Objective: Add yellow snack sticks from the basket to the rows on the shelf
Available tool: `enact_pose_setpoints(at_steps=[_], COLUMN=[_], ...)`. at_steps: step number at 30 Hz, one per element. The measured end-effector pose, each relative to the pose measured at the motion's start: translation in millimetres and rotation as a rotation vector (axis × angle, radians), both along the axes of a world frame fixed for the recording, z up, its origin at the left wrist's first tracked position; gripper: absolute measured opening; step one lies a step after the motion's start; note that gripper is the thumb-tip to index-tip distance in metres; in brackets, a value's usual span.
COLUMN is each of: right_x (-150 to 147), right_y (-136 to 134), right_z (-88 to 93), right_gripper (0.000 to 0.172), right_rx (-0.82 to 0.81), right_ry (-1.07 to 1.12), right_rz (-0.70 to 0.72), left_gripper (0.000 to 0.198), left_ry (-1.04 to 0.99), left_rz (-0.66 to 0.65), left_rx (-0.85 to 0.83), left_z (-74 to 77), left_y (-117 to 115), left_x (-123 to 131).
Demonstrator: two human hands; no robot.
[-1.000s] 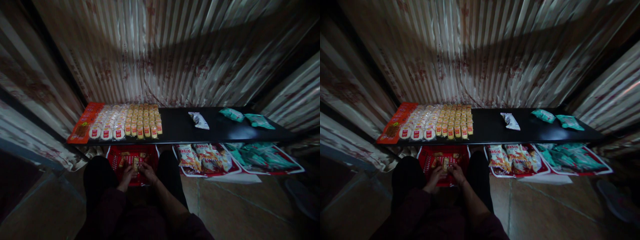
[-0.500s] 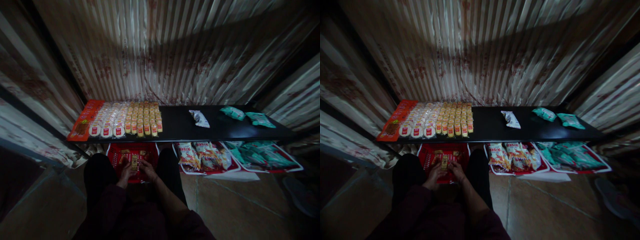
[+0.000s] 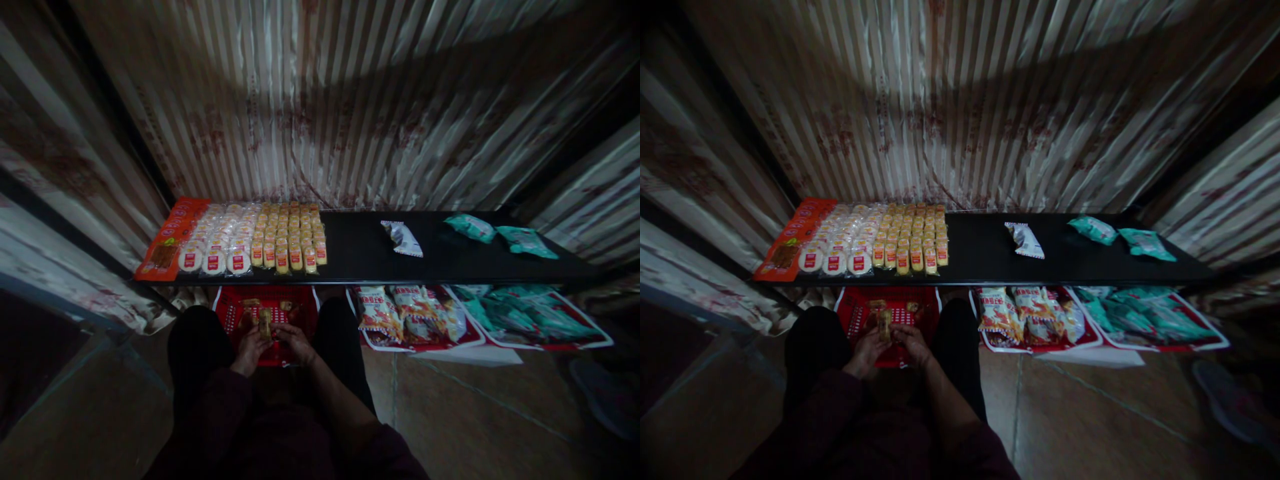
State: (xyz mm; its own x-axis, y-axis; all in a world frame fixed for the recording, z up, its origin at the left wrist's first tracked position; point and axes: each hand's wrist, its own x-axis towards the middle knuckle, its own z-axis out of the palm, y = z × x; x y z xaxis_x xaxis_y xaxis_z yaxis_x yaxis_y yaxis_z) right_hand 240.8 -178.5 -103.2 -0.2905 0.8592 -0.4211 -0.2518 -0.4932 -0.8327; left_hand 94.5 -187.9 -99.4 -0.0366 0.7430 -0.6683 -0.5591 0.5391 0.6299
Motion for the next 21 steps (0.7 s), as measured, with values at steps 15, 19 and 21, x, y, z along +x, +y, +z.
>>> enact_pose_setpoints(at_steps=[15, 19, 21], right_x=[-2, -2, -2], right_y=[-3, -3, -2], right_z=[7.5, 5.9, 5.0], right_gripper=[0.054, 0.054, 0.055], right_rx=[0.020, 0.011, 0.010], right_ry=[0.046, 0.042, 0.039], right_rz=[0.021, -0.003, -0.021], left_gripper=[0.022, 0.021, 0.019], left_ry=[-0.014, -0.005, -0.014], left_rz=[-0.064, -0.046, -0.042], left_rx=[-0.103, -0.125, -0.134], left_z=[0.5, -5.4, -7.2], left_y=[-1, 0, 0], left_x=[3, 2, 2])
